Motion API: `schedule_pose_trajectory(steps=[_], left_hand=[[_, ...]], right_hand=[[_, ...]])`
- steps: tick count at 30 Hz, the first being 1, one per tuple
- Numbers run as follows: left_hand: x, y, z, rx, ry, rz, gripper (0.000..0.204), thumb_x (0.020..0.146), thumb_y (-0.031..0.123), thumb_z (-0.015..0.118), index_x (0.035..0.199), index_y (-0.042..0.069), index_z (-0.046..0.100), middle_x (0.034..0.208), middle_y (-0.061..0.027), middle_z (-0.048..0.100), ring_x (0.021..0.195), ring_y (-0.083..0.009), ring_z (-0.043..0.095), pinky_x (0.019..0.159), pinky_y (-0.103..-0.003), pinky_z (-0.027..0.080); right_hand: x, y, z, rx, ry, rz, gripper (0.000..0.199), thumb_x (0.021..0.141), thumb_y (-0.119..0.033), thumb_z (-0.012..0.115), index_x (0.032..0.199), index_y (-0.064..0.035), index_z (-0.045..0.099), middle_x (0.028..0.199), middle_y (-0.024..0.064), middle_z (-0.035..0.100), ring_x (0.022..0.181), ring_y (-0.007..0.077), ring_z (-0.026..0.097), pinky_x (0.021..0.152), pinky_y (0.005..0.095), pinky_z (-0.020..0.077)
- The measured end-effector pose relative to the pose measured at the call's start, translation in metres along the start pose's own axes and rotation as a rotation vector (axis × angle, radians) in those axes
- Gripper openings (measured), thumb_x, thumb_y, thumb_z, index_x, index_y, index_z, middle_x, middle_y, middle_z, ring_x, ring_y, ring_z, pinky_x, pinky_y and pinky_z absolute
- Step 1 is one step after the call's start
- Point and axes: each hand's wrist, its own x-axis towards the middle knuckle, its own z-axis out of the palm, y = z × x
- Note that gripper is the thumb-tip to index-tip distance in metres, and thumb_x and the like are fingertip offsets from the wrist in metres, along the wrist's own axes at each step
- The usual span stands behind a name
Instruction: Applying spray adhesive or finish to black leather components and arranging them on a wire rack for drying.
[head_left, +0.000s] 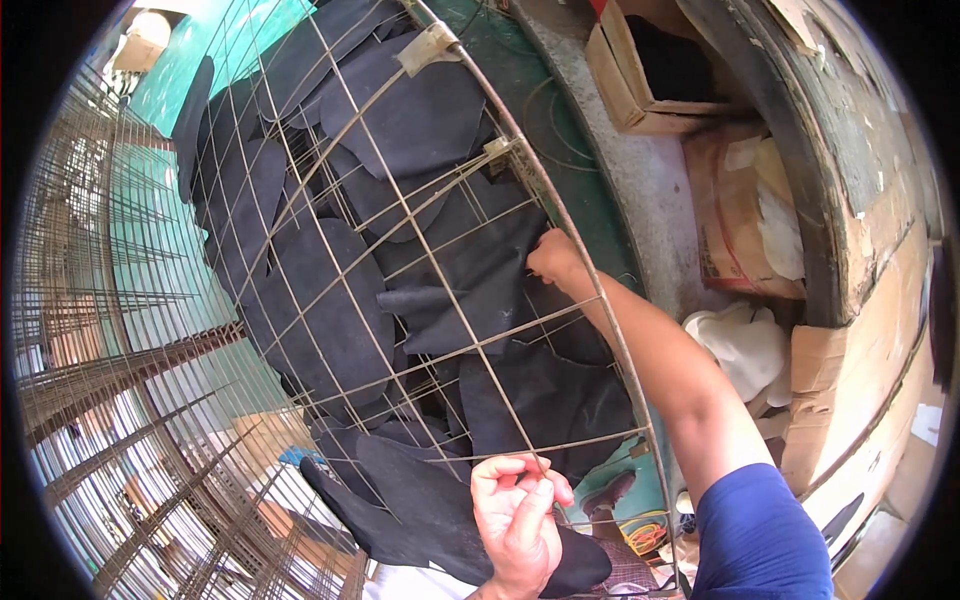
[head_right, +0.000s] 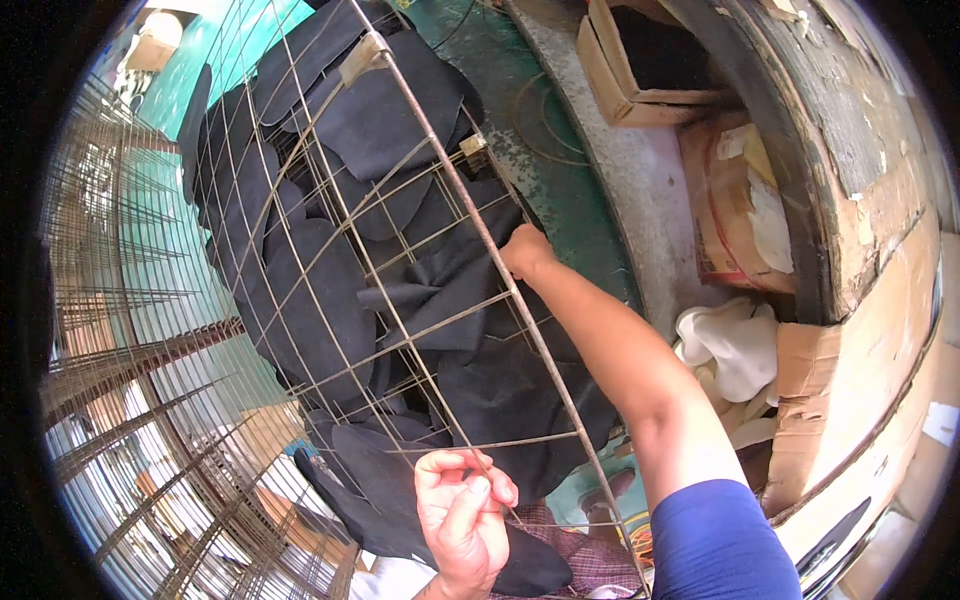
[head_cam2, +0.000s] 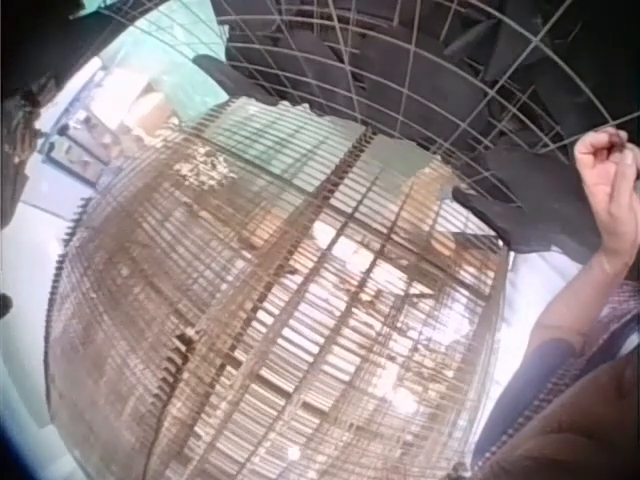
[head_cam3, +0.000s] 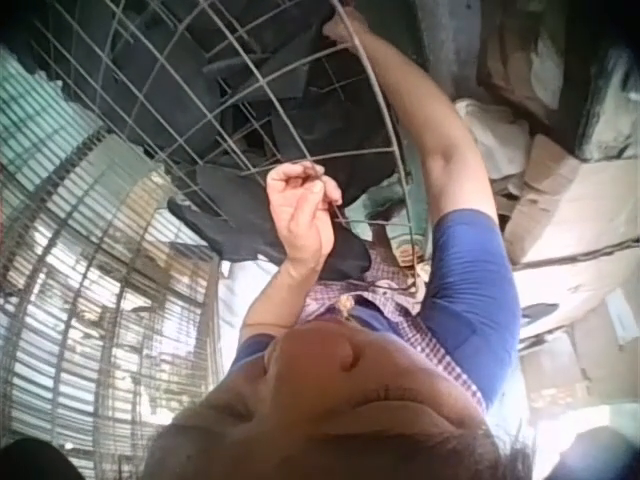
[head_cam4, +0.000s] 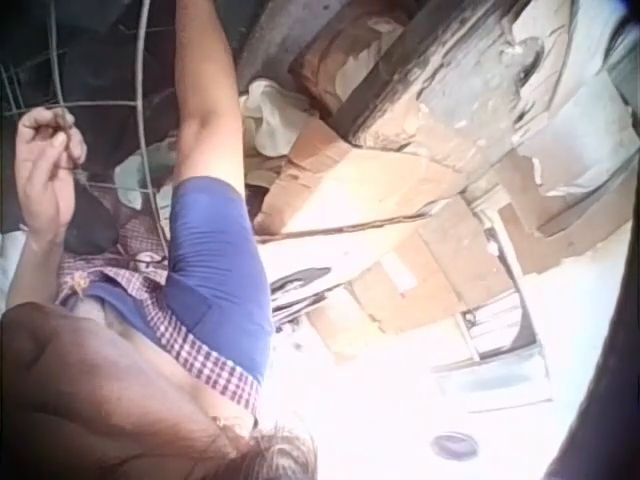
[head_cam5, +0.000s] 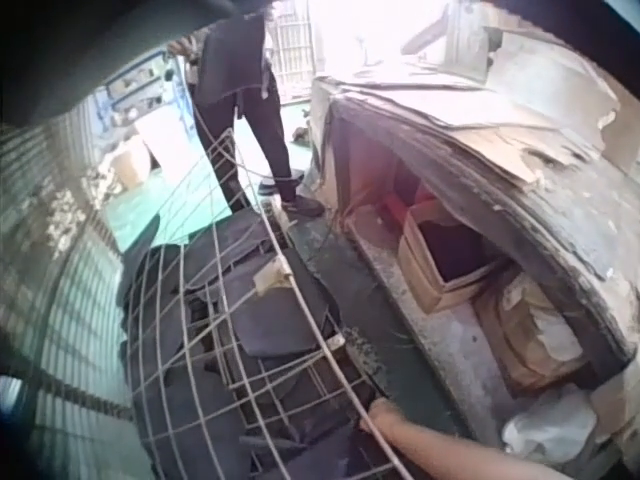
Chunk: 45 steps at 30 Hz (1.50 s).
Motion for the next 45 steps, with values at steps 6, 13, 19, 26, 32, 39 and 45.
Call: schedule_pose_trajectory(steps=[6, 13, 19, 26, 32, 39, 45], left_hand=[[0.001, 0.000, -0.004, -0.005, -0.008, 0.011, 0.027, 0.082, -0.007, 0.051, 0.106, 0.004, 0.044, 0.099, -0.0153, 0.057, 0.071, -0.0216, 0.059, 0.062, -0.034, 0.049], [0.001, 0.003, -0.001, -0.018, 0.009, -0.012, 0.028, 0.082, -0.007, 0.052, 0.105, 0.004, 0.043, 0.098, -0.0155, 0.056, 0.070, -0.0220, 0.059, 0.062, -0.034, 0.050], [0.000, 0.002, 0.001, -0.044, 0.016, -0.015, 0.027, 0.082, -0.007, 0.053, 0.104, 0.004, 0.044, 0.096, -0.0144, 0.056, 0.069, -0.0218, 0.058, 0.061, -0.031, 0.049], [-0.003, 0.002, 0.001, -0.065, 0.009, -0.008, 0.027, 0.082, -0.007, 0.053, 0.105, 0.003, 0.044, 0.097, -0.0148, 0.056, 0.069, -0.0219, 0.059, 0.061, -0.031, 0.049], [-0.006, 0.009, -0.001, -0.114, -0.003, -0.003, 0.027, 0.085, -0.006, 0.054, 0.108, 0.003, 0.044, 0.100, -0.0123, 0.056, 0.070, -0.0177, 0.056, 0.063, -0.025, 0.047], [-0.006, 0.010, 0.004, -0.118, -0.023, -0.019, 0.027, 0.084, -0.008, 0.054, 0.107, 0.003, 0.043, 0.100, -0.0126, 0.055, 0.070, -0.0169, 0.056, 0.063, -0.025, 0.046], [-0.003, 0.008, 0.002, -0.115, -0.008, -0.024, 0.028, 0.084, -0.008, 0.054, 0.107, 0.003, 0.043, 0.100, -0.0127, 0.055, 0.070, -0.0166, 0.055, 0.062, -0.025, 0.046]], right_hand=[[-0.036, -0.013, 0.004, 0.413, -0.021, -0.100, 0.006, 0.075, -0.006, 0.062, 0.072, -0.0018, 0.060, 0.062, 0.0025, 0.055, 0.051, 0.0115, 0.051, 0.043, 0.0268, 0.0365], [-0.119, -0.035, -0.065, 0.822, 0.084, -0.719, 0.006, 0.090, -0.010, 0.054, 0.090, -0.0092, 0.048, 0.075, -0.0087, 0.041, 0.067, -0.0005, 0.036, 0.058, 0.0168, 0.0308], [-0.113, -0.055, -0.080, 0.836, 0.204, -0.808, 0.007, 0.094, -0.013, 0.053, 0.096, -0.0067, 0.050, 0.077, -0.0074, 0.044, 0.069, 0.0005, 0.038, 0.061, 0.0166, 0.0328], [-0.135, -0.092, -0.041, 0.405, -0.399, -0.363, 0.040, 0.077, -0.023, 0.073, 0.105, 0.0031, 0.061, 0.099, 0.0089, 0.065, 0.093, 0.0155, 0.059, 0.081, 0.0295, 0.0463], [-0.169, -0.109, -0.055, 1.055, -0.888, -0.331, 0.024, 0.084, -0.010, 0.066, 0.106, -0.0020, 0.061, 0.093, 0.0058, 0.067, 0.076, 0.0130, 0.065, 0.069, 0.0271, 0.0544], [-0.030, -0.046, -0.081, 0.806, -0.362, -0.191, 0.044, 0.085, -0.026, 0.066, 0.118, -0.0012, 0.050, 0.110, 0.0110, 0.061, 0.084, 0.0222, 0.064, 0.071, 0.0355, 0.0538], [-0.004, 0.019, -0.057, 0.705, -0.255, -0.103, 0.021, 0.083, -0.020, 0.065, 0.100, -0.0126, 0.058, 0.083, -0.0023, 0.053, 0.069, 0.0109, 0.047, 0.059, 0.0235, 0.0383]])
